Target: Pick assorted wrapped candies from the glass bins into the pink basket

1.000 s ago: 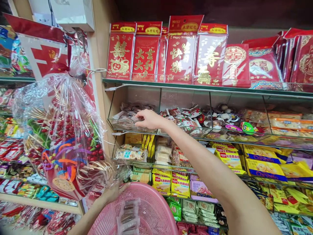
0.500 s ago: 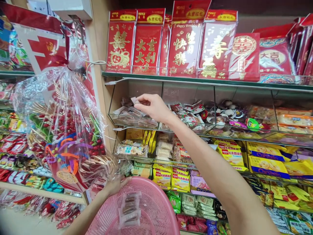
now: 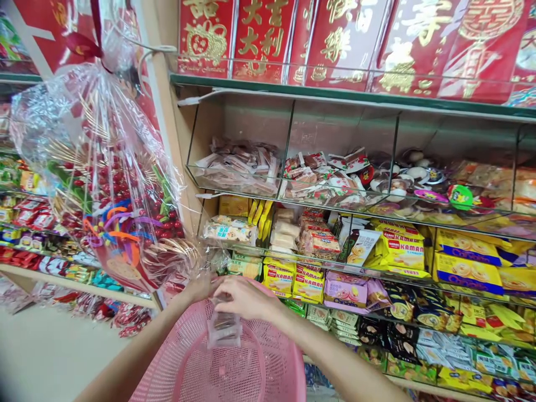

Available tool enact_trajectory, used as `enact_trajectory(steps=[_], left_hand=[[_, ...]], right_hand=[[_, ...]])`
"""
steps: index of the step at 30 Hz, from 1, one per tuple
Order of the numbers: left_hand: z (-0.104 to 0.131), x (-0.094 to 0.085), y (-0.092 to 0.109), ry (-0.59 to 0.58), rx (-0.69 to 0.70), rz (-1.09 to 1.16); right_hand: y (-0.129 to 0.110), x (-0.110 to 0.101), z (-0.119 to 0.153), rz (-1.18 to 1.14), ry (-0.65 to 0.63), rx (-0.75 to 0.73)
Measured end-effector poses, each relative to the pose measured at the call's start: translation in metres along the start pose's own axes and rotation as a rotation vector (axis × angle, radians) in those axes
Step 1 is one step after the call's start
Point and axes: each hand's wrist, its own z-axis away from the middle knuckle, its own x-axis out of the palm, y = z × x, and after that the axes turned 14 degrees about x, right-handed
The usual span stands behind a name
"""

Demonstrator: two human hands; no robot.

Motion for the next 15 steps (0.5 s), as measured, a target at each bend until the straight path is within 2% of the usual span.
enact_trajectory(steps=[2, 5, 8, 15], left_hand=[[0.000, 0.001, 0.000, 0.001, 0.006, -0.024], [0.002, 0.003, -0.002, 0.025, 0.036, -0.043], [0.002, 0.005, -0.007, 0.026, 0.039, -0.042], [-0.002, 0.008, -0.017, -0.064, 0.203, -0.193]], right_hand=[[0.018, 0.025, -0.005, 0.243, -0.042, -0.015], [0.029, 0.043, -0.010, 0.444, -0.045, -0.006], [0.032, 0.051, -0.016, 0.529, 0.009, 0.012], [0.041, 0.068, -0.025, 0.563, 0.060, 0.018]])
